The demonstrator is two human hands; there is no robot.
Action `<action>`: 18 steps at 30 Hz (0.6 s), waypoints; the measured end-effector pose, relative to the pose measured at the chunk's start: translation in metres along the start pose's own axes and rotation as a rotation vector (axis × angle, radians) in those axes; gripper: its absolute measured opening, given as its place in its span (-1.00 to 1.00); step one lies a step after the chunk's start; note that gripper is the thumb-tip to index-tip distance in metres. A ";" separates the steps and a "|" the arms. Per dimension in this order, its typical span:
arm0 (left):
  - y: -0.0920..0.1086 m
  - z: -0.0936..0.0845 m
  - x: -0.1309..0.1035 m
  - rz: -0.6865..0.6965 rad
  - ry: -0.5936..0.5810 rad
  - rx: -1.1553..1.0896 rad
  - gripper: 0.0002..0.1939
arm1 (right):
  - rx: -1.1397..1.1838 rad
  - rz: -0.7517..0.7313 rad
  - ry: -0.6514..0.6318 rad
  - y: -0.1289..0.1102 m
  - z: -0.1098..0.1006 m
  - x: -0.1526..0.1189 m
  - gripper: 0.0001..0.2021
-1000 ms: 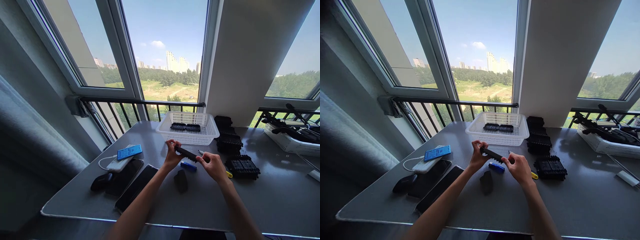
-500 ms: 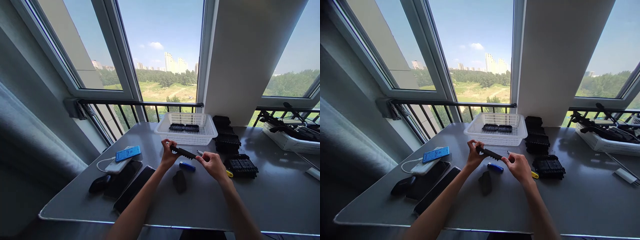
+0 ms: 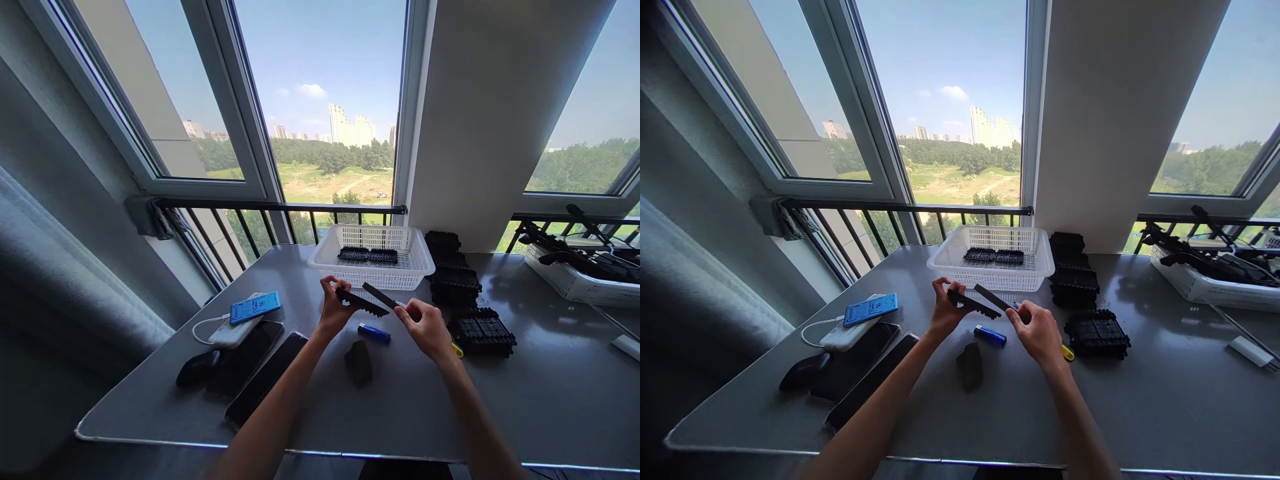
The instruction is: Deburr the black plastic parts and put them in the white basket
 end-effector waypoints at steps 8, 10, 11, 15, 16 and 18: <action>0.007 0.017 -0.008 0.020 -0.155 -0.073 -0.32 | 0.285 0.031 -0.090 0.002 0.016 0.004 -0.60; 0.008 0.021 -0.011 0.019 -0.183 -0.081 -0.32 | 0.321 0.023 -0.112 0.002 0.019 0.005 -0.60; 0.009 0.023 -0.012 0.021 -0.198 -0.083 -0.32 | 0.323 0.024 -0.122 0.002 0.021 0.005 -0.60; 0.011 0.030 -0.017 0.036 -0.223 -0.081 -0.35 | 0.321 0.016 -0.135 0.004 0.025 0.005 -0.63; 0.011 0.031 -0.018 0.040 -0.223 -0.075 -0.35 | 0.334 0.008 -0.135 0.004 0.025 0.005 -0.64; 0.012 0.032 -0.019 0.041 -0.222 -0.065 -0.37 | 0.364 -0.006 -0.129 0.004 0.024 0.005 -0.67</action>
Point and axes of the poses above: each hand's wrist, its own x-axis towards the middle knuckle, its own z-axis out of the palm, y = z × x, the point moved 7 cm from there along x, towards the middle knuckle, and after that the axes turned 3 degrees about -x, right-handed, at the moved point
